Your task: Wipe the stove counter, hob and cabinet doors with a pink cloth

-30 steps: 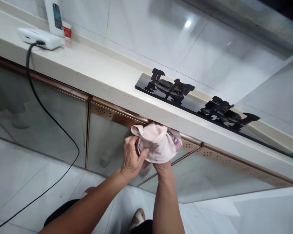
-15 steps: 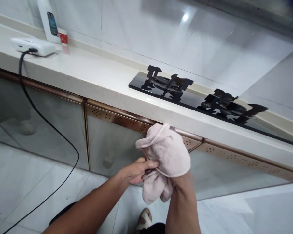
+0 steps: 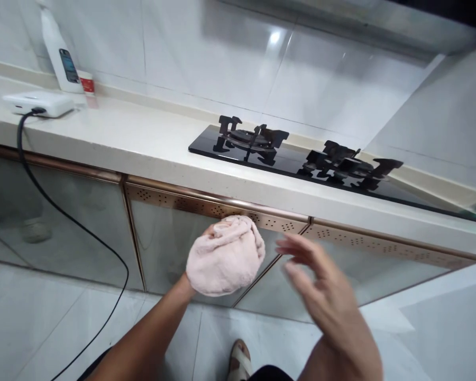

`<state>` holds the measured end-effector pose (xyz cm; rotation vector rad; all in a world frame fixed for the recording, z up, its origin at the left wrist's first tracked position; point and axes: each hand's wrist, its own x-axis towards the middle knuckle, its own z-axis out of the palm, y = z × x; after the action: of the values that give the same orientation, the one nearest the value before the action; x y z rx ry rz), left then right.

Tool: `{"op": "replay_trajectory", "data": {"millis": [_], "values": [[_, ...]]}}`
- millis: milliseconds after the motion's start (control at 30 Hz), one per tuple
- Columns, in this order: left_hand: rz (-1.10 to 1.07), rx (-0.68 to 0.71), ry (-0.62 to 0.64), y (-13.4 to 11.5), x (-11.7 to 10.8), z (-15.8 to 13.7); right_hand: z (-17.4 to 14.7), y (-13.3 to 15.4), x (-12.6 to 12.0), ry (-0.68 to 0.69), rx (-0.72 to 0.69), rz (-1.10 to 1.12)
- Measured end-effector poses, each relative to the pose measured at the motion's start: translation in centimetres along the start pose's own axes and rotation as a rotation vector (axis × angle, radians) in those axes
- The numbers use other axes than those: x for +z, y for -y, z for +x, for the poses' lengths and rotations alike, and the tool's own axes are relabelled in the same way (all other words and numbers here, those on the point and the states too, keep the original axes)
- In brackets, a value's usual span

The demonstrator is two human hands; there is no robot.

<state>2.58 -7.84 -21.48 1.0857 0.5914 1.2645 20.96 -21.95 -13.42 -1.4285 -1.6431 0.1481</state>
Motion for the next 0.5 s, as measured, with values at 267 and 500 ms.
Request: {"op": "replay_trajectory", "data": {"millis": [267,500], "values": [[-0.060,0.133,0.159,-3.7,0.8,-2.5,2.4,-0.3,9.7,-0.103,0.106,0.285],[0.271,0.152,0.270,-1.7,1.2,-2.1,3.3,-3.4,6.2,-0.601,0.122,0.015]]}}
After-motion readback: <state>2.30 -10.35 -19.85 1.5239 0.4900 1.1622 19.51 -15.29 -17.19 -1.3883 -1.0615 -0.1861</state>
